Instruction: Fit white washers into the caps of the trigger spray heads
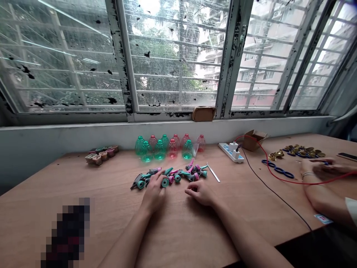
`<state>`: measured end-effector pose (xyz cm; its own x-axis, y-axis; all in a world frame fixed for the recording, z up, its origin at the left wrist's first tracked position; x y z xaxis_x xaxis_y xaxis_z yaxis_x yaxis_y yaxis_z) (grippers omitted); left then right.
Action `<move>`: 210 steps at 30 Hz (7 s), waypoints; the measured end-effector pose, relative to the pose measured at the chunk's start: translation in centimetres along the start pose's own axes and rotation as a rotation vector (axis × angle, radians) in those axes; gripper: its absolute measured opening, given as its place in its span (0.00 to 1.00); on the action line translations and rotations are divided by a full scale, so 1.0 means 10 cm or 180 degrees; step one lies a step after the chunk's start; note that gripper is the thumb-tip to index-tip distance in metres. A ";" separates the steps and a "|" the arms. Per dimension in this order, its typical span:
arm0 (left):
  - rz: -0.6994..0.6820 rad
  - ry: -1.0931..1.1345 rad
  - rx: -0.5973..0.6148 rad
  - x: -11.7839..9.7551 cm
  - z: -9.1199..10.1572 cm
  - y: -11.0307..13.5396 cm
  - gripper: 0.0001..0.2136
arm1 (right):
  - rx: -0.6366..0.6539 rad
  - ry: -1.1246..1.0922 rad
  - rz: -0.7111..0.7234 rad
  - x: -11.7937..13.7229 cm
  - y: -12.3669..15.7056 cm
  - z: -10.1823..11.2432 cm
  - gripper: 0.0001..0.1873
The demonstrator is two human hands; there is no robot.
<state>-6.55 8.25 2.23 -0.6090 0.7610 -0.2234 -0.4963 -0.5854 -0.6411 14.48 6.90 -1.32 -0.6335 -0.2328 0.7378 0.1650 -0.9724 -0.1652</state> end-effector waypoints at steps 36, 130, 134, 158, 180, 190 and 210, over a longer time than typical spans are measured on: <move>-0.0101 -0.0543 -0.0544 0.07 0.28 0.01 0.14 | 0.0092 0.0086 -0.0012 0.02 0.00 0.00 0.13; -0.0426 0.0693 0.1516 -0.19 -0.16 0.07 0.12 | -0.1610 0.1511 -0.2430 -0.94 -0.19 0.66 0.18; -0.0420 0.0714 0.1521 -0.19 -0.16 0.07 0.12 | -0.1580 0.1555 -0.2516 -0.96 -0.15 0.70 0.17; -0.0407 0.0717 0.1512 -0.19 -0.17 0.08 0.12 | -0.1535 0.1044 -0.2307 -0.99 -0.09 0.87 0.20; -0.0394 0.0735 0.1484 -0.21 -0.15 0.06 0.12 | -0.0436 0.0907 -0.1797 -0.86 0.01 0.87 0.13; -0.0443 0.0741 0.1468 -0.22 -0.15 0.06 0.12 | -0.0645 0.0943 -0.1712 -0.83 0.00 0.90 0.17; -0.0403 0.0716 0.1516 -0.18 -0.18 0.08 0.12 | -0.1217 0.0465 -0.1055 -0.60 0.03 1.03 0.18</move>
<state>-4.72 6.88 0.83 -0.4047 0.8444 -0.3511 -0.8146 -0.5074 -0.2812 26.14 8.16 0.91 -0.7083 0.1149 0.6965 -0.3326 -0.9246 -0.1857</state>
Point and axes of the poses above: each hand's wrist, its own y-axis away from the middle knuckle, its own z-axis out of the back of the hand, x = y × z, the point moved 4 cm from there along -y, towards the middle knuckle, and after that the axes turned 13 degrees about -z, right-handed, at the moved point
